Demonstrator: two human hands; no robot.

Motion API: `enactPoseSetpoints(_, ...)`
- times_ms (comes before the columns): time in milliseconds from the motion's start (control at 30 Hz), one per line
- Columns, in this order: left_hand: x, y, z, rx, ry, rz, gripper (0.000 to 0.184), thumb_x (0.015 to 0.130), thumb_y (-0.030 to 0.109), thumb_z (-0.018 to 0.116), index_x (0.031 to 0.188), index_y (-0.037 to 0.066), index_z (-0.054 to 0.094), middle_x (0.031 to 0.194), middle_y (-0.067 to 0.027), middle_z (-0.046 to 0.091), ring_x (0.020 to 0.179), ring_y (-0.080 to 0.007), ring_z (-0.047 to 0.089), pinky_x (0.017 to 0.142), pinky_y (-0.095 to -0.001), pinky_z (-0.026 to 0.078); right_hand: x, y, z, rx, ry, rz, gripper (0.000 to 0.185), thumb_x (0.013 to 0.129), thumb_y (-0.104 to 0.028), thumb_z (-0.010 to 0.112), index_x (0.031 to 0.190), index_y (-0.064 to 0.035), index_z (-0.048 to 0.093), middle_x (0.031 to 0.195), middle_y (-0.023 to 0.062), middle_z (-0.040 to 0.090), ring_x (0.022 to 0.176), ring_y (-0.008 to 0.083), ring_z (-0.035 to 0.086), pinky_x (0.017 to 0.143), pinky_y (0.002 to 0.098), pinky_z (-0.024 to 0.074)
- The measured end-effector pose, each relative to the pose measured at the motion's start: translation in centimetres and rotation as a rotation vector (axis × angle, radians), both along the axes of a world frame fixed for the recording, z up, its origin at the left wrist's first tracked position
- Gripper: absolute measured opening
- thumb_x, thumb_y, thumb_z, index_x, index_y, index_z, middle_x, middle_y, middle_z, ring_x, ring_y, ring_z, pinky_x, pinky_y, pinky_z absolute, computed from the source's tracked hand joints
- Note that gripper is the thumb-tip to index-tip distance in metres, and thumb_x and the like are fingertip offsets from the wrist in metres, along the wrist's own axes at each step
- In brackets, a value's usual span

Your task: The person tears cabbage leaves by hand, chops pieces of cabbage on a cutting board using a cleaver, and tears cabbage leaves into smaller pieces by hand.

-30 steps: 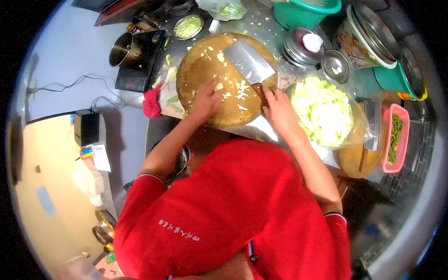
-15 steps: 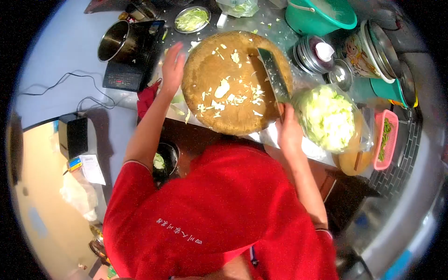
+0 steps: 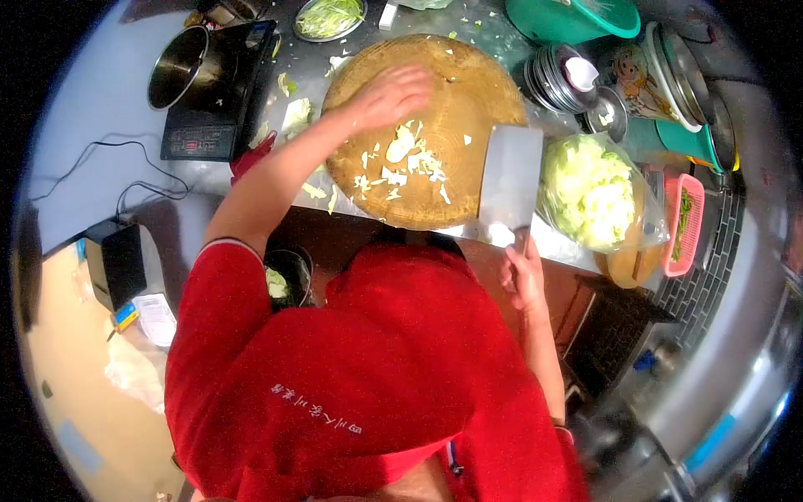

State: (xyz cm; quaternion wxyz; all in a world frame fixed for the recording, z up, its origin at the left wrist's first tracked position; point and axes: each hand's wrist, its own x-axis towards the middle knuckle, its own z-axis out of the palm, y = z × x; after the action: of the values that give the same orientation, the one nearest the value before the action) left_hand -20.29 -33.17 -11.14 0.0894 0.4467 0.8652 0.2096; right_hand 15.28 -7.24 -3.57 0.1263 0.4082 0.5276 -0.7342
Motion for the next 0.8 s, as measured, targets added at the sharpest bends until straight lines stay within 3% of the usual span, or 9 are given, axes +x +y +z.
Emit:
enactPoseSetpoints(100, 4.9, -2.4, -0.8, 0.032, -0.093, -0.069, 0.044, 0.109, 0.038, 0.047, 0.142, 0.011, 0.06, 0.159, -0.0093, 0.047, 0.153, -0.0251, 0.034, 0.129, -0.0464, 0.022, 2.5, 0.0, -2.4, -0.088, -0.017, -0.05, 0.051, 0.098, -0.011, 0.064, 0.144, -0.0171, 0.045, 0.073, 0.001, 0.053, 0.051, 0.0119, 0.048, 0.045, 0.0256, 0.0394)
enactPoseSetpoints(200, 9.3, -4.4, 0.3, 0.24, -0.223, -0.17, 0.04, 0.107, 0.032, 0.052, 0.137, 0.008, 0.064, 0.15, -0.0144, 0.055, 0.144, -0.031, 0.046, 0.122, -0.0433, 0.033, 1.3, -1.5, -2.6, -0.113, -0.079, -0.019, 0.043, 0.097, -0.01, 0.065, 0.137, -0.0166, 0.049, 0.072, 0.0006, 0.052, 0.052, 0.0125, 0.049, 0.046, 0.0261, 0.0404)
enactPoseSetpoints(300, 8.8, -8.8, 0.5, 0.592, -0.118, 0.38, 0.035, 0.101, 0.021, 0.058, 0.131, 0.004, 0.066, 0.14, -0.0189, 0.062, 0.134, -0.0353, 0.055, 0.115, -0.0443, 0.041, -1.7, -4.3, -2.8, -0.132, -0.028, 0.14, 0.036, 0.097, -0.008, 0.065, 0.131, -0.012, 0.054, 0.071, 0.0005, 0.052, 0.053, 0.0121, 0.05, 0.047, 0.0263, 0.0402)
enactPoseSetpoints(367, 6.1, -13.2, -0.6, 0.633, -0.075, 0.886, 0.035, 0.097, 0.018, 0.06, 0.127, 0.002, 0.067, 0.132, -0.0211, 0.065, 0.125, -0.0382, 0.059, 0.11, -0.0463, 0.044, -3.2, -5.3, -1.9, -0.059, -0.02, 0.236, 0.034, 0.097, -0.007, 0.064, 0.129, -0.0098, 0.055, 0.071, 0.0005, 0.052, 0.053, 0.0119, 0.049, 0.047, 0.0258, 0.0397)
enactPoseSetpoints(467, 2.3, -19.2, -6.9, 0.314, 0.165, 0.802, 0.042, 0.095, 0.023, 0.064, 0.133, 0.005, 0.064, 0.135, -0.0207, 0.063, 0.127, -0.0397, 0.056, 0.112, -0.0467, 0.043, -3.3, -5.4, -1.8, -0.108, -0.047, 0.207, 0.034, 0.097, -0.004, 0.062, 0.13, -0.008, 0.054, 0.072, 0.0006, 0.052, 0.052, 0.012, 0.049, 0.047, 0.025, 0.039)
enactPoseSetpoints(567, 2.0, -18.9, -9.2, -0.006, 0.176, 0.688, 0.05, 0.095, 0.03, 0.065, 0.139, 0.008, 0.06, 0.143, -0.0197, 0.057, 0.134, -0.0407, 0.05, 0.113, -0.0505, 0.04, -3.5, -4.9, -2.1, -0.079, -0.052, 0.222, 0.034, 0.096, -0.004, 0.061, 0.13, -0.0071, 0.054, 0.074, 0.0009, 0.053, 0.052, 0.0124, 0.05, 0.046, 0.0258, 0.041)
enactPoseSetpoints(600, 2.6, -18.3, -8.8, -0.066, 0.147, 0.677, 0.055, 0.095, 0.035, 0.064, 0.144, 0.011, 0.056, 0.15, -0.0186, 0.052, 0.141, -0.0406, 0.043, 0.115, -0.0565, 0.035, -3.7, -4.9, -1.6, -0.03, -0.076, 0.235, 0.034, 0.096, -0.004, 0.061, 0.129, -0.0069, 0.054, 0.074, 0.001, 0.053, 0.052, 0.0124, 0.051, 0.046, 0.026, 0.0416)
enactPoseSetpoints(700, 5.3, -17.5, -7.4, -0.124, 0.102, 0.712, 0.058, 0.097, 0.037, 0.062, 0.149, 0.012, 0.05, 0.153, -0.0184, 0.049, 0.143, -0.0421, 0.041, 0.117, -0.0555, 0.034, -3.7, -5.0, -1.4, -0.02, -0.087, 0.243, 0.03, 0.096, -0.006, 0.061, 0.125, -0.0062, 0.053, 0.074, 0.0014, 0.053, 0.051, 0.0123, 0.051, 0.046, 0.0268, 0.0431)
enactPoseSetpoints(800, 9.4, -18.5, -6.5, -0.165, 0.052, 0.669, 0.067, 0.096, 0.043, 0.063, 0.154, 0.014, 0.044, 0.157, -0.021, 0.042, 0.145, -0.0448, 0.037, 0.118, -0.0608, 0.03, -3.6, -4.9, -1.8, -0.005, -0.066, 0.264, 0.029, 0.096, -0.007, 0.061, 0.124, -0.0056, 0.053, 0.074, 0.0018, 0.053, 0.051, 0.0124, 0.051, 0.046, 0.0269, 0.0428)
